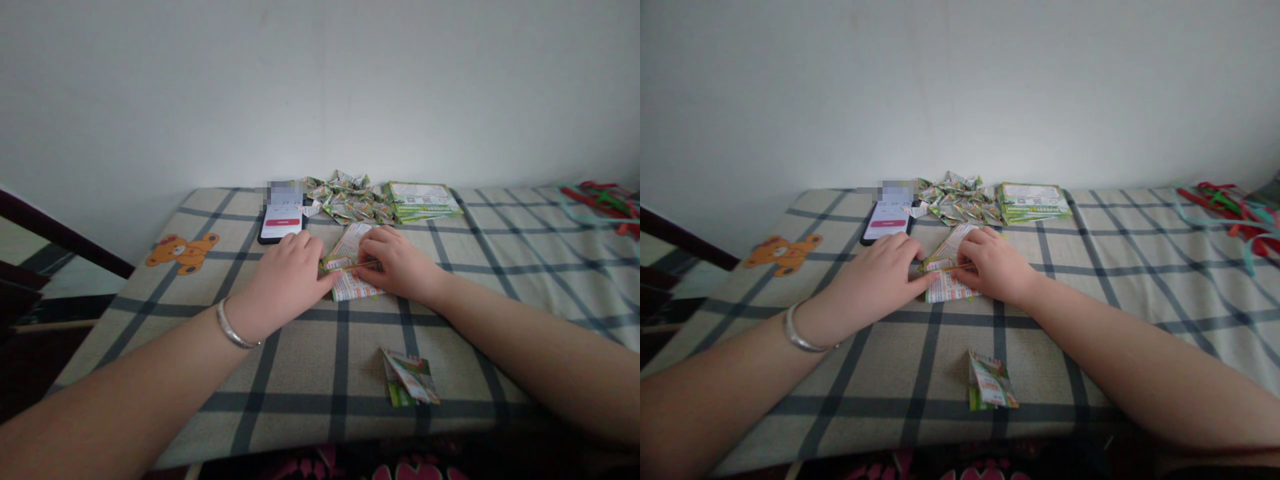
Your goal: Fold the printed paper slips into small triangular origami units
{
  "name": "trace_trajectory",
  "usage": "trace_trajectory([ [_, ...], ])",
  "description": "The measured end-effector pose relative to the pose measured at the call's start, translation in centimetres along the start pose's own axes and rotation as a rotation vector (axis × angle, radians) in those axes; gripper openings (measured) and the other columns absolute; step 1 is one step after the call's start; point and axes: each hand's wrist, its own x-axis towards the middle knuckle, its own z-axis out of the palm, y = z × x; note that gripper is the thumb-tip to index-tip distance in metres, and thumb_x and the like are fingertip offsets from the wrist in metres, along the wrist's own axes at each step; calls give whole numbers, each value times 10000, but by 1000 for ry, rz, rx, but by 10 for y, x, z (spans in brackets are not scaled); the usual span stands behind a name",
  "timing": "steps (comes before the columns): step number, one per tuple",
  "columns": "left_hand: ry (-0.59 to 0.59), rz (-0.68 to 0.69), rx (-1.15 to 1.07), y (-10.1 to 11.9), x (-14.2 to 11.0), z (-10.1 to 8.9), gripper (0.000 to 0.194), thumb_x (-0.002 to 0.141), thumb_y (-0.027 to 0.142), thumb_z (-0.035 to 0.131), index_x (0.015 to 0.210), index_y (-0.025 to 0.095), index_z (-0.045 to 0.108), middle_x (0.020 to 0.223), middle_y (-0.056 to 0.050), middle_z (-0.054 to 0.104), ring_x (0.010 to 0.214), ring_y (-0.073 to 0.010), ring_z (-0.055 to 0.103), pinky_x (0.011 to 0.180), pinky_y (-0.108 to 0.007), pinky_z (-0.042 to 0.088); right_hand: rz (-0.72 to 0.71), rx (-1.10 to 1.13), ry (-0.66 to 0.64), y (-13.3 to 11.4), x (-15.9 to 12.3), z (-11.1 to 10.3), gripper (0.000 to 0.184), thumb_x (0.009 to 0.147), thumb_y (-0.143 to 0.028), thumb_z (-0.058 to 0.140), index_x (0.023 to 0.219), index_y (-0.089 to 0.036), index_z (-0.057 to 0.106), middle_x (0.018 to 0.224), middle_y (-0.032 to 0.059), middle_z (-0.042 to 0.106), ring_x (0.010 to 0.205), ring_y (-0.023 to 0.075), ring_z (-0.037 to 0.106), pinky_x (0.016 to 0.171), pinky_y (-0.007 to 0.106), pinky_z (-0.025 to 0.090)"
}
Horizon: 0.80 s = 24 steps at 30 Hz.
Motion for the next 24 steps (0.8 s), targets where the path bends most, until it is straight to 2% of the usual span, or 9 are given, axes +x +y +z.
trace_trajectory([
  [7,-29,-22,-201,-6,6,5,279,834,435,644,861,174,549,923,-57,562,936,-250,558,856,-406,476,-15,-26,-17,-5,0,-1,181,906,-310,585,797,-167,590,888,83,607,858,216,530,766,338,419],
  [12,8,23,-275,-7,9,7,209,851,376,610,827,185,526,875,-41,571,870,-227,549,794,-385,460,-28,60,45,-4,-1,1,153,918,-285,558,820,-170,583,1060,121,636,965,227,561,853,351,433],
  [17,49,29,-356,-7,10,7,163,841,323,621,851,195,522,800,-10,585,767,-191,556,679,-332,433,46,42,36,-3,1,-1,128,893,-272,584,800,-188,558,830,63,634,798,203,532,739,329,400],
  [24,86,-8,-478,-6,11,5,145,831,248,635,915,193,531,804,1,601,737,-155,583,645,-281,431,78,85,102,-2,1,-2,107,882,-264,614,826,-181,579,789,40,628,760,182,543,713,301,392],
])
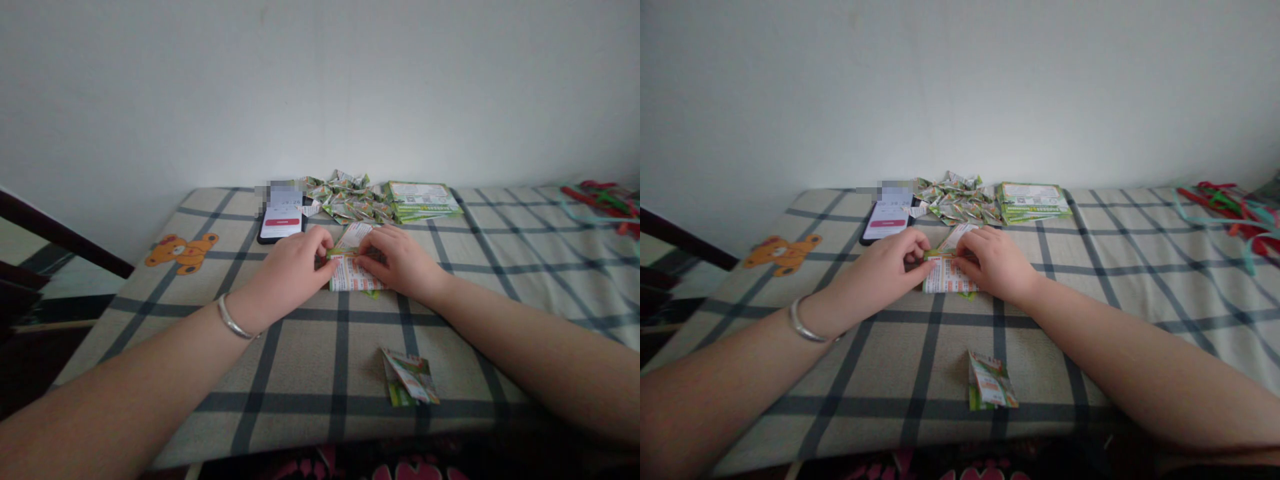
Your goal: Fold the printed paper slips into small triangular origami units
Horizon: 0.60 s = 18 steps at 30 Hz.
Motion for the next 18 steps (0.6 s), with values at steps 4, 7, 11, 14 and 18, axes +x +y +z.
trace_trajectory([
  [4,-2,10,-28,2,1,-1,137,839,219,628,943,197,542,783,15,617,719,-144,595,639,-268,423,33,11,32,0,-1,0,107,869,-273,636,821,-185,597,783,34,643,756,179,564,704,293,395],
  [7,20,31,-32,4,1,-3,152,846,213,626,982,199,558,768,26,630,718,-141,604,649,-267,425,53,18,38,0,-1,-1,107,861,-270,644,813,-188,595,783,31,646,747,174,568,689,284,394],
  [11,24,40,-27,5,1,-4,118,863,236,614,976,204,601,763,22,645,729,-149,614,654,-268,429,96,56,37,-1,-2,-2,97,864,-272,629,828,-192,587,783,24,651,697,154,567,630,267,379],
  [14,20,43,-32,5,1,-4,96,879,239,593,965,206,615,775,19,659,731,-146,617,656,-265,432,140,79,30,-2,-3,-2,91,869,-282,619,855,-196,594,791,20,670,690,153,587,604,262,376],
  [18,17,34,-52,5,0,-3,84,888,241,582,955,201,612,797,14,679,725,-142,628,664,-264,442,161,107,48,-2,-4,-1,106,875,-304,607,878,-200,593,801,22,684,690,156,607,595,262,391],
])
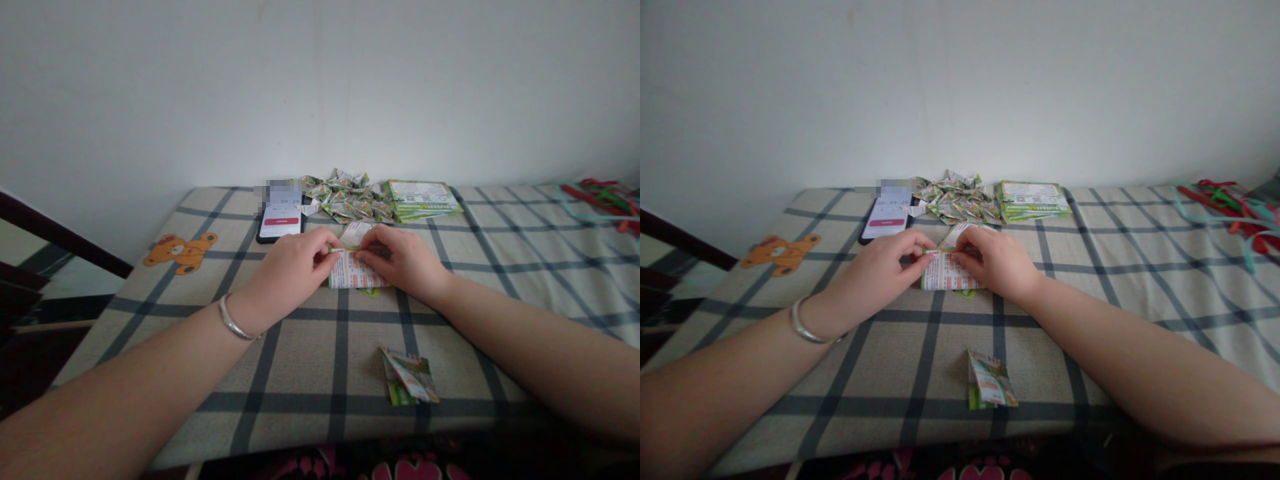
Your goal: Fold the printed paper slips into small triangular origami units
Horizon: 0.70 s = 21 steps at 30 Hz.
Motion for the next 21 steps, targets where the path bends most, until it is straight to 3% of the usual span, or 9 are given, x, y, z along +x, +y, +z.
trace_trajectory([
  [11,34,-98,-181,-7,0,3,130,912,254,535,1024,207,581,804,8,659,712,-132,625,614,-255,450,48,144,81,1,-1,-1,239,820,-316,664,1020,-204,598,939,48,696,769,167,635,648,276,473],
  [16,85,-130,-300,-17,2,7,118,909,244,512,1015,210,553,844,-9,659,742,-144,637,638,-274,487,93,156,102,0,0,-3,221,821,-316,658,1009,-209,610,704,-26,591,521,97,444,485,238,357],
  [21,123,-138,-331,-19,4,8,117,909,226,500,1023,219,524,857,-7,649,731,-140,630,619,-273,482,170,252,107,2,-1,-2,253,820,-330,662,1041,-222,606,561,-77,438,469,95,381,445,237,299],
])
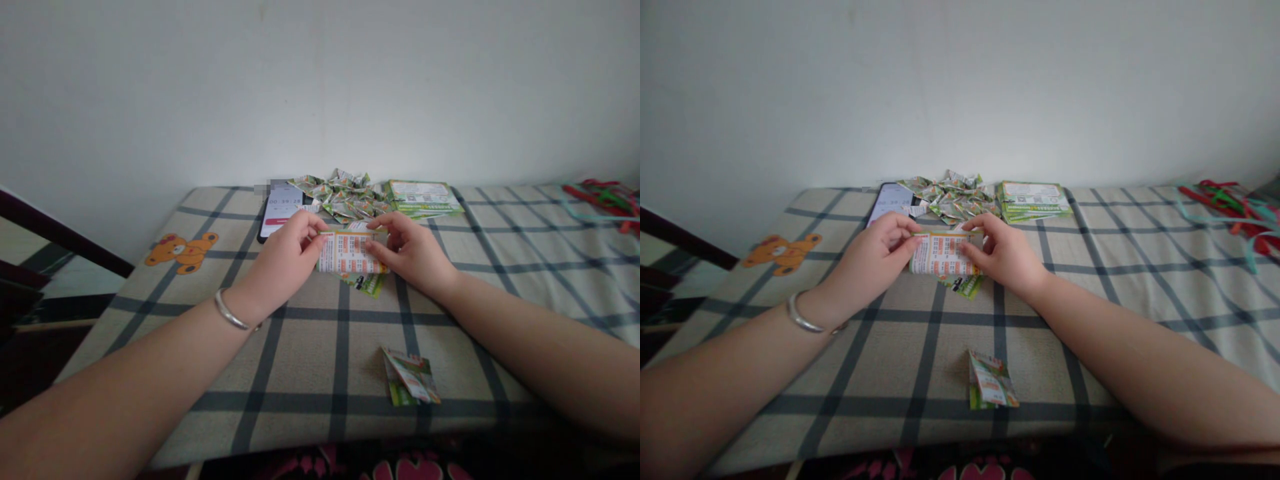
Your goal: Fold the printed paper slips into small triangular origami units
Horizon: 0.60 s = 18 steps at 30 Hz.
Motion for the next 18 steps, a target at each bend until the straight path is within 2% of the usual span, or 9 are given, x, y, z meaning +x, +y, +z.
trace_trajectory([
  [8,-7,15,3,1,0,-2,174,913,201,475,1078,231,522,823,7,634,707,-139,619,607,-275,479,32,106,37,4,2,1,221,803,-296,693,1004,-220,643,561,-77,418,483,90,375,438,233,281],
  [12,-10,-8,-61,2,0,0,153,915,207,482,1059,213,534,872,-13,660,754,-146,645,631,-276,505,43,163,45,7,1,3,202,816,-329,690,974,-216,633,552,-77,419,482,88,388,434,228,270],
  [18,17,-10,-127,5,0,0,116,904,183,505,1011,193,547,950,-31,686,834,-149,672,677,-268,533,89,252,23,9,1,5,220,830,-390,677,953,-216,620,605,-48,517,482,89,420,433,231,274],
])
